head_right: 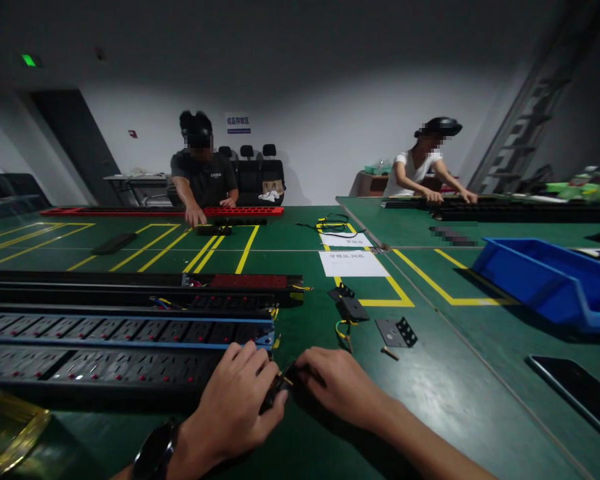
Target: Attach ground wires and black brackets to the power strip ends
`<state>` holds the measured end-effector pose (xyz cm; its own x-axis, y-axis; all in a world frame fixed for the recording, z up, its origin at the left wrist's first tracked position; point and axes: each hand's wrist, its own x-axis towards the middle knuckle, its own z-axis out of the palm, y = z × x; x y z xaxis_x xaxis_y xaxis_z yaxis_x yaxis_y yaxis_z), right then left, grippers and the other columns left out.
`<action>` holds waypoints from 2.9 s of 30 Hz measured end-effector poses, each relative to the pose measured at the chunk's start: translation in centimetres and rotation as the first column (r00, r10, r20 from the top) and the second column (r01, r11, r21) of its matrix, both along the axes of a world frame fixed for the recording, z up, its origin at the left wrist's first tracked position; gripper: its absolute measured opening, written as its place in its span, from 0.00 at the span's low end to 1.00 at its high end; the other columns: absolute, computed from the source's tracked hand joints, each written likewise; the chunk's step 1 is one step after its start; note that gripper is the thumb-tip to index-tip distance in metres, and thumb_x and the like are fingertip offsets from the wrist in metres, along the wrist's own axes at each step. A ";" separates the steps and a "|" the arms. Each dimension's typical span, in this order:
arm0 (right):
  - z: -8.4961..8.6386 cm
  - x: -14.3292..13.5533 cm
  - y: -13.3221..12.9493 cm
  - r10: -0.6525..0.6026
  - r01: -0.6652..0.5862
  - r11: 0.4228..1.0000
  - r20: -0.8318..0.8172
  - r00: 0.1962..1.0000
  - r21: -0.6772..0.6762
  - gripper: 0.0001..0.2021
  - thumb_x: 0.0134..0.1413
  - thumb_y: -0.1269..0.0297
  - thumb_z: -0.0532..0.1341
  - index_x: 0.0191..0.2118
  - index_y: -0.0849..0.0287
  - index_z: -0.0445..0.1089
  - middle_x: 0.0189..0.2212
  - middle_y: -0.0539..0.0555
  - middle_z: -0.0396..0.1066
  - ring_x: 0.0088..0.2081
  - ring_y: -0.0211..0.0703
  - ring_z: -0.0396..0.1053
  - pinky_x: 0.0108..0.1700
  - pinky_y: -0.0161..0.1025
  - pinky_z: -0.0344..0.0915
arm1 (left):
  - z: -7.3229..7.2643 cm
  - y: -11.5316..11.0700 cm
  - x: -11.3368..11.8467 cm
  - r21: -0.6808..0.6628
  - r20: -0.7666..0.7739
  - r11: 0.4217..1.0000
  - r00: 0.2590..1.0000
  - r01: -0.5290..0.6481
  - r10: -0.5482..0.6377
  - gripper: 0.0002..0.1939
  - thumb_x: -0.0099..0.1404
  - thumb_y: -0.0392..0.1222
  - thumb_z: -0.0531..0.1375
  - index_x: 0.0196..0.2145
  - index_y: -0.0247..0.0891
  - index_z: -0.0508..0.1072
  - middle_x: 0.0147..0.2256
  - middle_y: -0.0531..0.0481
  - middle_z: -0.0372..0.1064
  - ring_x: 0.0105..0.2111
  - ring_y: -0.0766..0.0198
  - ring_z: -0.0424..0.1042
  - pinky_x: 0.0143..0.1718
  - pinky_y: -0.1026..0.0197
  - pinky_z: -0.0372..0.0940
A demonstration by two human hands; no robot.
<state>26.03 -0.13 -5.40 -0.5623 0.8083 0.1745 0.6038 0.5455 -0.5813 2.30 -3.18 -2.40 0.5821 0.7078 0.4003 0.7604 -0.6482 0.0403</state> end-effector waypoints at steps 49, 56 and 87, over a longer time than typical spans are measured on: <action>2.1 5.9 2.1 -0.443 0.380 0.892 0.305 0.843 0.244 0.09 0.63 0.60 0.65 0.47 0.54 0.75 0.38 0.56 0.81 0.34 0.48 0.76 0.31 0.39 0.53 | 0.5 0.8 -0.4 0.130 0.148 0.966 0.959 0.224 -0.242 0.12 0.69 0.31 0.54 0.27 0.43 0.64 0.25 0.54 0.65 0.27 0.58 0.62 0.34 0.54 0.53; 1.7 5.6 1.9 -0.346 0.327 0.930 0.107 0.932 0.166 0.09 0.63 0.67 0.59 0.43 0.53 0.76 0.38 0.55 0.79 0.33 0.44 0.74 0.36 0.40 0.61 | 0.5 0.6 -0.4 0.138 0.147 0.965 0.959 0.223 -0.243 0.12 0.69 0.31 0.54 0.28 0.42 0.65 0.25 0.53 0.66 0.28 0.58 0.61 0.34 0.53 0.53; 1.8 4.3 2.6 -0.679 0.100 0.670 -0.554 0.482 -0.735 0.18 0.43 0.56 0.70 0.39 0.53 0.67 0.23 0.44 0.64 0.24 0.36 0.59 0.25 0.35 0.50 | 1.0 0.5 -0.5 0.140 0.168 0.966 0.957 0.216 -0.238 0.12 0.67 0.32 0.53 0.26 0.41 0.60 0.24 0.54 0.64 0.26 0.61 0.60 0.33 0.54 0.51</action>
<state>30.29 2.45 -3.57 -0.0385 0.9759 -0.2149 -0.1604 -0.2184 -0.9626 1.80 -2.68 -1.43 0.6317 0.5061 0.5872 0.5792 -0.8116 0.0764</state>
